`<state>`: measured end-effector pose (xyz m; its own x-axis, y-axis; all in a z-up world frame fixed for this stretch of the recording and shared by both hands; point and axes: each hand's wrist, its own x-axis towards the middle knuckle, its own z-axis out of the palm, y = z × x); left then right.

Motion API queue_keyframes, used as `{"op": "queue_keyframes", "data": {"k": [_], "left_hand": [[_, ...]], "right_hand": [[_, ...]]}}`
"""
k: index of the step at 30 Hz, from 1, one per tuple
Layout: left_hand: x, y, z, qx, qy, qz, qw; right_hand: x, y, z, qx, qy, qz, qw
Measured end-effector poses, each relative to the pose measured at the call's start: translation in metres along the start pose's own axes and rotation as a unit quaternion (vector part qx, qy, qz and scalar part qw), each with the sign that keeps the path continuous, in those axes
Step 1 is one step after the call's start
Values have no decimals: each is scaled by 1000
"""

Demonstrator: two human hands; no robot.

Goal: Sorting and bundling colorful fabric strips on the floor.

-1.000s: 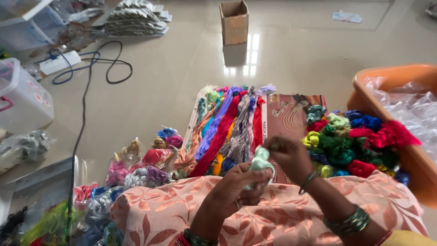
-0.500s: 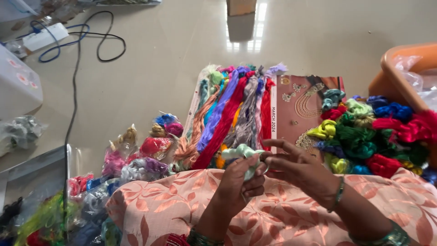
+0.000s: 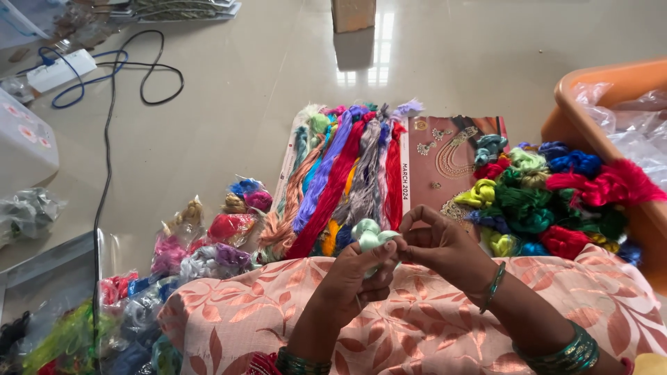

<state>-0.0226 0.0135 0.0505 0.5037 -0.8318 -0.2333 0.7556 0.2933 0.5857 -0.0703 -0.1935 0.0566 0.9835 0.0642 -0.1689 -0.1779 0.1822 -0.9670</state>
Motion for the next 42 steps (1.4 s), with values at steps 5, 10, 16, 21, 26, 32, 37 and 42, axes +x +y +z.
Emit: {"op": "queue_keyframes", "data": {"k": [5, 10, 16, 21, 26, 32, 37, 42], "left_hand": [[-3, -1, 0, 32, 50, -7, 998], [-8, -1, 13, 82, 101, 19, 991], [-4, -6, 8, 45, 93, 52, 993], [-2, 3, 3, -35, 75, 28, 996], [14, -17, -21, 59, 103, 74, 990], [34, -36, -43, 189, 176, 42, 965], [39, -42, -59, 251, 166, 69, 951], [27, -22, -47, 283, 178, 34, 942]], "right_hand": [[2, 1, 4, 27, -77, -50, 995], [1, 3, 6, -13, -49, -57, 997], [3, -1, 4, 18, -84, -84, 993], [-3, -22, 11, 51, -110, -69, 990], [-7, -23, 12, 152, -7, 13, 988], [-3, -11, 17, 152, 32, 43, 987], [-1, -2, 17, 114, 53, 46, 991], [-4, -6, 23, 102, 73, 64, 990]]}}
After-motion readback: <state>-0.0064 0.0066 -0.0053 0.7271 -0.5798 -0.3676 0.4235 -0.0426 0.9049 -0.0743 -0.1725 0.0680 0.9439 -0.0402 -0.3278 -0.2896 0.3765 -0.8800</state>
